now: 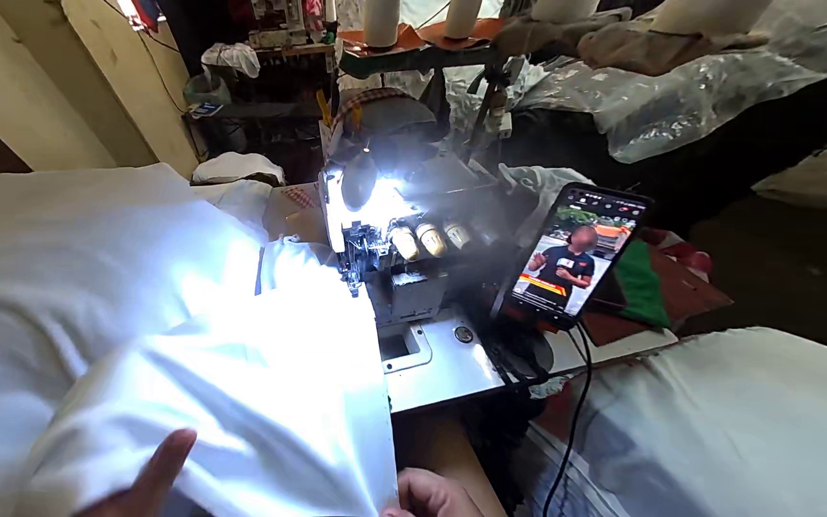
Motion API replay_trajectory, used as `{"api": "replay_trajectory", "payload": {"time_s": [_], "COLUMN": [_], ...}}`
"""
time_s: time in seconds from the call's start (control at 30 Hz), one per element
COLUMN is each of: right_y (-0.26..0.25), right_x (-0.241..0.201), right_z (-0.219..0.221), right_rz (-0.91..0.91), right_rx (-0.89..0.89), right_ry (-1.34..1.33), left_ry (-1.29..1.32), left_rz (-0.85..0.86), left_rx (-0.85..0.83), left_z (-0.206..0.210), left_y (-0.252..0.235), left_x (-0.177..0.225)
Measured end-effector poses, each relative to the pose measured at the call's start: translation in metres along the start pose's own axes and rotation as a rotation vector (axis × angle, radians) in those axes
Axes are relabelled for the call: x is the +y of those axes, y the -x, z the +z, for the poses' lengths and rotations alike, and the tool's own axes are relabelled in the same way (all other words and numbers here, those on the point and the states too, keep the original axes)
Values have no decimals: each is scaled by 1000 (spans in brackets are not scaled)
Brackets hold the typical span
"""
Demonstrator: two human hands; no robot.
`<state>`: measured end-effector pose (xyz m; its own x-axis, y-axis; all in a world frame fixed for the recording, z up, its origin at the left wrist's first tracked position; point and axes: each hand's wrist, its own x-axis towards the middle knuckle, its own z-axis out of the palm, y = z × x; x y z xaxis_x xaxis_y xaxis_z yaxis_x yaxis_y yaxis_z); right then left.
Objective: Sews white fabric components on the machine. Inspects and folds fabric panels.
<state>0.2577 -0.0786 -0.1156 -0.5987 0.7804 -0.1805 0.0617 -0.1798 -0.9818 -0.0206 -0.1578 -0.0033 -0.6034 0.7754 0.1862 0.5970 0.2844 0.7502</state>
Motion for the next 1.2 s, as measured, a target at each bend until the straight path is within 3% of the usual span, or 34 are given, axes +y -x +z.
{"api": "replay_trajectory", "payload": {"time_s": [0.07,0.1,0.13,0.23,0.3,0.37,0.57,0.73,0.9,1.03,1.2], "right_y": [-15,-22,-29,-48,-61,-77,-126,-135,-129,-122,-122], "right_x": [-7,-11,-15,-24,-32,-39,-50,-58,-58,-65,-80], "right_z": [2,3,3,3,1,-3,-19,-16,-14,-15,-13], "right_rz": [-24,-30,-35,-59,-89,-156,-564,-579,-561,-544,-612], "right_rx": [29,51,73,150,191,216,305,363,342,313,334], "right_ry": [-1,-1,-3,-40,-70,-61,319,462,434,416,402], "left_ry": [-273,-260,-204,13,-70,-144,-212,-355,-395,-141,234], "left_rz": [37,169,323,602,614,602,518,486,396,397,324], "left_rx": [-480,-640,-691,-458,-179,5,-62,-176,-149,-12,263], "left_z": [-18,-12,4,88,136,160,165,163,166,164,149], "left_y": [-38,-50,-56,-47,-49,-64,-114,-157,-189,-177,-107], "left_x": [17,24,33,50,45,38,40,53,55,36,27]}}
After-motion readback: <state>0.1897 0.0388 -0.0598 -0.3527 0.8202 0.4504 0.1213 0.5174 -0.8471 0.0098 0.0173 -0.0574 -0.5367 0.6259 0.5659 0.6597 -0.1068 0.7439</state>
